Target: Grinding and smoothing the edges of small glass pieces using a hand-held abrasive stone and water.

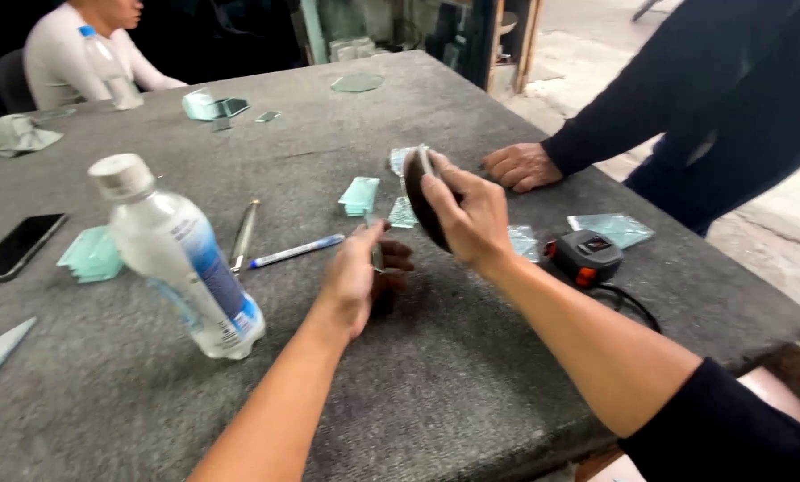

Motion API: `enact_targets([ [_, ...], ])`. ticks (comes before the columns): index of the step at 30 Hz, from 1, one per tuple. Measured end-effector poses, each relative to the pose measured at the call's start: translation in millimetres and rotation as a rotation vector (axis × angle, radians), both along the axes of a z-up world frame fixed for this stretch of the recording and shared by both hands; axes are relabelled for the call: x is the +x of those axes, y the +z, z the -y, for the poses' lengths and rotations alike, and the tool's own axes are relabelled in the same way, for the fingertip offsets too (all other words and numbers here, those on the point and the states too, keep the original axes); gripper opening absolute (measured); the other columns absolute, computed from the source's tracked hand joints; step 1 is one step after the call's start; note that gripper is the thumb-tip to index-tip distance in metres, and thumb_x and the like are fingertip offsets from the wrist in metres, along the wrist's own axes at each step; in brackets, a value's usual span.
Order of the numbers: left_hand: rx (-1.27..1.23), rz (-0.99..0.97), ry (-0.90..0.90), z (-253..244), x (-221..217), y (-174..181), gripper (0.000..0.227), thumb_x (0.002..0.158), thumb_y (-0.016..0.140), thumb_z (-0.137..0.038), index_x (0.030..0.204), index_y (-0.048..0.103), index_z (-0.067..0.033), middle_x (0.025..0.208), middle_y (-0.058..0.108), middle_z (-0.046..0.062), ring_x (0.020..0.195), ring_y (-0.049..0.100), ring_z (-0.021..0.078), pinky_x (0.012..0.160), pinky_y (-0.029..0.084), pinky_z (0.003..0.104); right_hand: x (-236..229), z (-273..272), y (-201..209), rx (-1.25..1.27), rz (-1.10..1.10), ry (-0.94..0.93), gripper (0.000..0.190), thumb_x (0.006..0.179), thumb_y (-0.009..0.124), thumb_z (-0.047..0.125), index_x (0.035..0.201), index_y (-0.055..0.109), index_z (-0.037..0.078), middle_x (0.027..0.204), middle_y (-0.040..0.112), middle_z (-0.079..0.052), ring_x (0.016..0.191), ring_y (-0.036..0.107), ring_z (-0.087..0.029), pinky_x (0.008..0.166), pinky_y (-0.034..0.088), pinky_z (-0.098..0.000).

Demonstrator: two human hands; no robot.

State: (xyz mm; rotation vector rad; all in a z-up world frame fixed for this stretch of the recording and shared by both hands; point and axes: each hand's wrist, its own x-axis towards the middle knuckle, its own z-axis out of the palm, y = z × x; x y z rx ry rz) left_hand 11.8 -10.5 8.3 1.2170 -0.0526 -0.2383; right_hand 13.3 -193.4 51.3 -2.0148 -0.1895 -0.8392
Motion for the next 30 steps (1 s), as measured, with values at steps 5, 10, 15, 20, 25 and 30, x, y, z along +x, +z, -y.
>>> enact_targets([
  [5, 0.435, 0.298, 0.007, -2.6, -12.4, 6.3, 0.058, 0.117, 0.036, -0.051, 0.143, 0.069, -0.0109, 0.092, 0.084, 0.023, 0.053, 0.079, 0.0328, 0.049, 0.065, 0.038, -5.3, 0.5, -1.2, -0.035, 0.026, 0.038, 0.054, 0.103, 0.062, 0.055, 0.151, 0.072, 0.032, 0.129, 0.08, -0.02, 0.129, 0.07, -0.043, 0.105, 0.055, -0.0558],
  [10, 0.745, 0.664, 0.147, -8.2, -29.9, 16.2, 0.063, 0.119, 0.038, -0.051, 0.12, 0.078, -0.0017, 0.083, 0.083, 0.02, 0.087, 0.084, 0.0432, 0.09, 0.063, 0.057, -16.8, -10.3, 1.7, -0.105, 0.092, 0.106, 0.058, 0.104, 0.064, 0.055, 0.154, 0.071, 0.026, 0.126, 0.081, -0.019, 0.126, 0.074, -0.042, 0.105, 0.057, -0.0516],
  [15, 0.829, 0.777, 0.2, 3.2, -12.9, -0.5, 0.03, 0.104, 0.063, -0.026, 0.107, 0.076, 0.0011, 0.084, 0.078, 0.028, 0.087, 0.079, 0.0533, 0.075, 0.061, 0.06, -19.8, -20.9, -5.2, -0.181, 0.105, 0.145, 0.055, 0.104, 0.067, 0.053, 0.151, 0.074, 0.025, 0.12, 0.081, -0.022, 0.119, 0.075, -0.046, 0.097, 0.057, -0.0534],
  [20, 0.869, 0.847, 0.178, 9.1, -13.8, -15.2, 0.023, 0.1, 0.064, -0.022, 0.098, 0.078, -0.0041, 0.083, 0.078, 0.02, 0.086, 0.079, 0.0477, 0.083, 0.063, 0.056, -15.9, -22.1, -6.7, -0.108, 0.092, 0.05, 0.057, 0.11, 0.058, 0.054, 0.154, 0.072, 0.022, 0.12, 0.08, -0.027, 0.118, 0.074, -0.049, 0.101, 0.054, -0.057],
  [25, 0.781, 0.703, 0.131, 4.0, -29.1, -1.1, 0.031, 0.093, 0.064, -0.019, 0.104, 0.076, 0.0071, 0.092, 0.078, 0.031, 0.104, 0.076, 0.0565, 0.083, 0.063, 0.059, -33.0, -35.0, -8.2, -0.102, 0.097, 0.086, 0.054, 0.101, 0.068, 0.048, 0.149, 0.074, 0.025, 0.123, 0.081, -0.024, 0.124, 0.073, -0.046, 0.097, 0.056, -0.057],
  [30, 0.891, 0.748, 0.136, 8.2, -42.3, 19.7, 0.031, 0.092, 0.069, -0.013, 0.101, 0.079, 0.0149, 0.092, 0.077, 0.039, 0.101, 0.074, 0.0627, 0.087, 0.059, 0.067, 1.2, -21.1, -33.6, 0.027, 0.088, 0.06, 0.053, 0.104, 0.065, 0.051, 0.145, 0.076, 0.019, 0.122, 0.081, -0.027, 0.125, 0.072, -0.049, 0.102, 0.057, -0.0578],
])
